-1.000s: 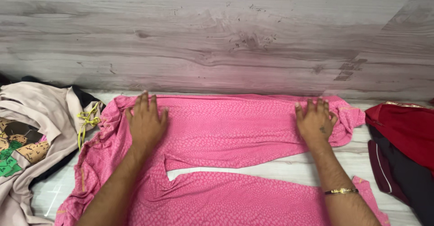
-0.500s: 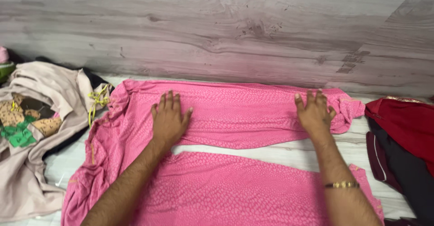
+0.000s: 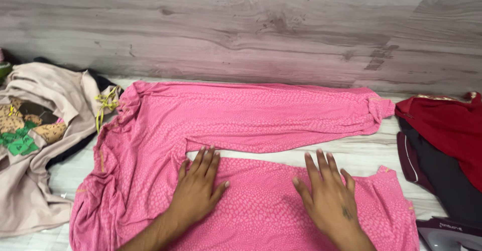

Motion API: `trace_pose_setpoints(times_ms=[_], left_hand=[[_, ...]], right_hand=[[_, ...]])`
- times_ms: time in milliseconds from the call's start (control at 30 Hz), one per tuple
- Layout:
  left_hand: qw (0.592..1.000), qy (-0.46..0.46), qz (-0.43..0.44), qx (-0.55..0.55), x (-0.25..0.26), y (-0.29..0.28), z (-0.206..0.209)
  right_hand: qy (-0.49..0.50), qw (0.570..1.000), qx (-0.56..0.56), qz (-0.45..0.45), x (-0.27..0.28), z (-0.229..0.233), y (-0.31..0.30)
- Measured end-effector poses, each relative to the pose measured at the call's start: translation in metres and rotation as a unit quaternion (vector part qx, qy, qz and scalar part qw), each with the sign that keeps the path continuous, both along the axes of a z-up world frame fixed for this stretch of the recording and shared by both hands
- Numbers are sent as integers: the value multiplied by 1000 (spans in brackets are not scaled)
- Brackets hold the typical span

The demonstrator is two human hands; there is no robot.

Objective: The person irons a red towel on a white ironing board, smoothing it with both hands and using a steam iron. After finishing the red towel, the person picks up a pink patterned garment, lays it flat, and begins ironing it as well.

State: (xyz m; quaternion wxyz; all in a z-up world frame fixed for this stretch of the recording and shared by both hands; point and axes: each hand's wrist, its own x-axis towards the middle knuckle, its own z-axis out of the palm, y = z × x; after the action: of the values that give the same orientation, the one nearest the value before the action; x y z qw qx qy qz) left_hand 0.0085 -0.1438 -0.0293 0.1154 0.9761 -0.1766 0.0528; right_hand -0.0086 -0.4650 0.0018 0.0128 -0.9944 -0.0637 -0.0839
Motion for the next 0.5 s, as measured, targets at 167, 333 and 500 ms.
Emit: trace_pose_setpoints(times_ms=[167, 333, 500], left_hand=[[999, -22, -36, -4, -17, 3, -10], [997, -55, -40, 34, -2, 7, -15], [992, 58, -10, 107, 31, 11, -6]], right_hand=[[39, 998, 10, -51, -26, -36, -26], [8, 998, -28, -50, -19, -69, -28], [-17, 999, -11, -26, 5, -66, -31]])
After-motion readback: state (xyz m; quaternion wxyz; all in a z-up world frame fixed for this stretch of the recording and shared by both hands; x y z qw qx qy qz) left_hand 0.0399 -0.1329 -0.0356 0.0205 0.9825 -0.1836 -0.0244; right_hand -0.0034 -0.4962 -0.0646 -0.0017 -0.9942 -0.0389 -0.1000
